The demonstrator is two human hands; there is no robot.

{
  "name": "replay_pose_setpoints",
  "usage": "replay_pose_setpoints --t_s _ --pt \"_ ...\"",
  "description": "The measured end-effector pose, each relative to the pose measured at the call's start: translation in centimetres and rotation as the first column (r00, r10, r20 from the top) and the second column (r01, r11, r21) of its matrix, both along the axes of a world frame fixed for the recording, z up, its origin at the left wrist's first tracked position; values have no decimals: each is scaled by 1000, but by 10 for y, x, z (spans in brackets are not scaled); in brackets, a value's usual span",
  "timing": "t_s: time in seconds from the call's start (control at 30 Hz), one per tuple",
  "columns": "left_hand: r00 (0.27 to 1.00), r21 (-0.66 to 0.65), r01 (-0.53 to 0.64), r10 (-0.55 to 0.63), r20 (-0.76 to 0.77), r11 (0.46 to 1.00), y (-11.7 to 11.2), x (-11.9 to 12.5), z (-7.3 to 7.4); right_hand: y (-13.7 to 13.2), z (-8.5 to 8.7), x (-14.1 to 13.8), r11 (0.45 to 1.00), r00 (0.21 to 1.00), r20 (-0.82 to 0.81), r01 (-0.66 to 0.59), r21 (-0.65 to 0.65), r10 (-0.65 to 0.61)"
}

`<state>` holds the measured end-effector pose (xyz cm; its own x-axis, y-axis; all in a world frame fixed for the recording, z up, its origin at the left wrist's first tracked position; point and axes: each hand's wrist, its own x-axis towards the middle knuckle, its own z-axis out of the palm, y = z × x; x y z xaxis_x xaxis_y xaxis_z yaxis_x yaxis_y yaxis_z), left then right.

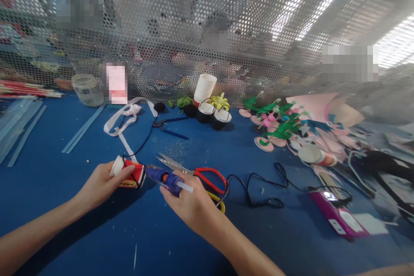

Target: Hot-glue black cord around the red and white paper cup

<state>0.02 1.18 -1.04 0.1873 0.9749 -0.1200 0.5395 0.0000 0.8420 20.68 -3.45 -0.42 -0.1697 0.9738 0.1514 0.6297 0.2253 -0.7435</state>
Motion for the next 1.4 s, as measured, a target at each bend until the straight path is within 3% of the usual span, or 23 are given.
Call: replay_pose_setpoints --t_s 0.33,0.9,1.4 --pt "998 20 35 -34 -51 999 1 -1 -1 -1 4 -1 1000 1000 25 -4 -3 4" --pt "999 -19 -3 4 47 1000 2 -2 -6 -7 2 -1 999 998 56 -24 21 23" --pt "999 -50 -47 47 -5 998 3 0 4 -16 23 -6 999 989 141 -36 -27 40"
